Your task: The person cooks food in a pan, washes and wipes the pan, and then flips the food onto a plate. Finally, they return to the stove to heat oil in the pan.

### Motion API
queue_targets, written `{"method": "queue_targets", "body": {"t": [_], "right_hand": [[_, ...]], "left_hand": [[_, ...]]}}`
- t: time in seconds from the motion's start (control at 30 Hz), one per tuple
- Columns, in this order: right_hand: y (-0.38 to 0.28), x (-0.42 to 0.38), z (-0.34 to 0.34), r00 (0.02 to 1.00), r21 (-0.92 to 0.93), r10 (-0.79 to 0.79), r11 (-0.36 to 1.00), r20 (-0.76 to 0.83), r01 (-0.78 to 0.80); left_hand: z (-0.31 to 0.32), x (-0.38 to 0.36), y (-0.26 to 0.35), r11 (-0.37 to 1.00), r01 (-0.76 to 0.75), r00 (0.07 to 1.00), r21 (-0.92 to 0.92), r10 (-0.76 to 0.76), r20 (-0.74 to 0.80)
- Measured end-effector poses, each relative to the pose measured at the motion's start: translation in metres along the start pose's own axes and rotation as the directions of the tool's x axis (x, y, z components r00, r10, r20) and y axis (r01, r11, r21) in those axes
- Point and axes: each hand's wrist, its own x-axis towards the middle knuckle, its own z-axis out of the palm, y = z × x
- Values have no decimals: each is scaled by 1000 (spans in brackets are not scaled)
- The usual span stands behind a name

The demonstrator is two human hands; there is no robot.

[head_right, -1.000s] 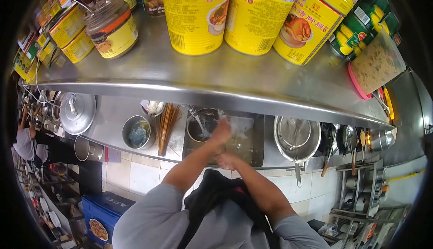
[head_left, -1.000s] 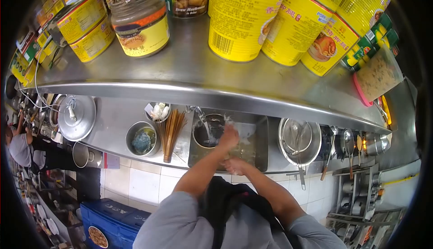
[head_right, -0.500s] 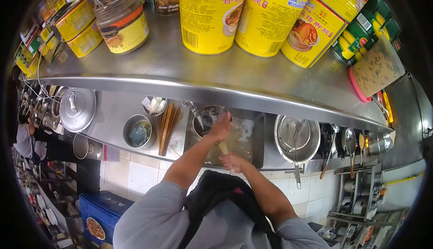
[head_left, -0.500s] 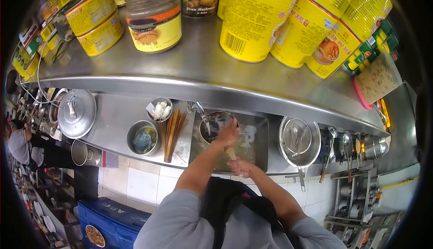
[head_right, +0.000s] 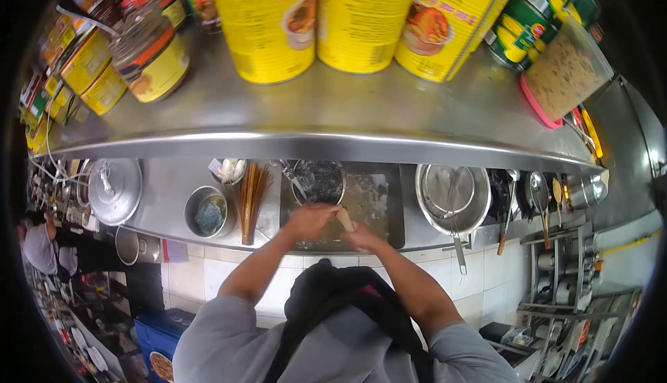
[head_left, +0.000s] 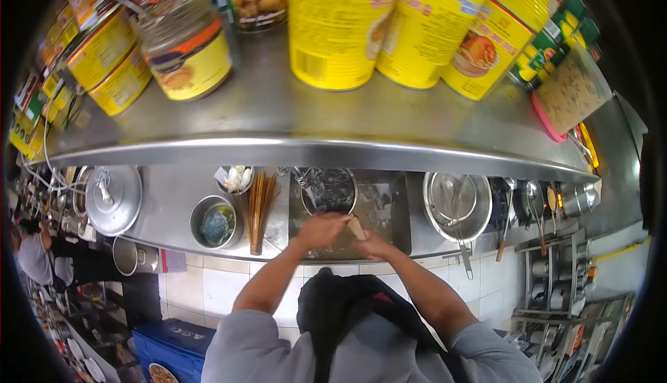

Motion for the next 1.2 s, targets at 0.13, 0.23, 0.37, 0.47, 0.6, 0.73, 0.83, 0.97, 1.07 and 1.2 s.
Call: {"method": "queue_targets", "body": {"t": [0.13,0.23,0.37,0.47,0.6,0.73,0.83,0.97,1.07,1.2], "right_hand": [[21,-5,-10,809,-822,-492,569,-323,18],[-3,-41,-17,781,-810,-423,560,-460,-173],[-18,-110,-33,711,-738,-439,655,-549,-166],[0,-126,-46,637,-763,-540,635,-550,-120],[17,-171,-58,539,-751,-617,659,-574,-46],[36,-230,-63,651,-585,-454,811,-608,19],[81,-310,-71,458,-387,-428,903,-779,185],[200,-408,-77,148,-128,-188,931,-971,341],[345,-377,-106,-275,-31,94,908,-957,419],[545,-356,-102,434,286,25,787,-900,546]], "left_hand": [[60,-23,-220,651,156,766,-743,-555,-325],[6,17,-237,41,0,865,-999,-501,-21],[-76,63,-158,-429,-129,594,-894,-756,277],[-53,47,-199,340,-199,822,-919,-452,-346],[-11,111,-166,506,-103,956,-857,-188,-226],[65,149,-107,711,-59,994,-701,108,25],[144,196,-22,822,-118,869,-558,357,342],[328,217,126,800,-351,312,-486,589,745],[417,198,214,675,-561,-64,-479,542,838],[502,196,311,367,-786,-395,-498,321,861]]}}
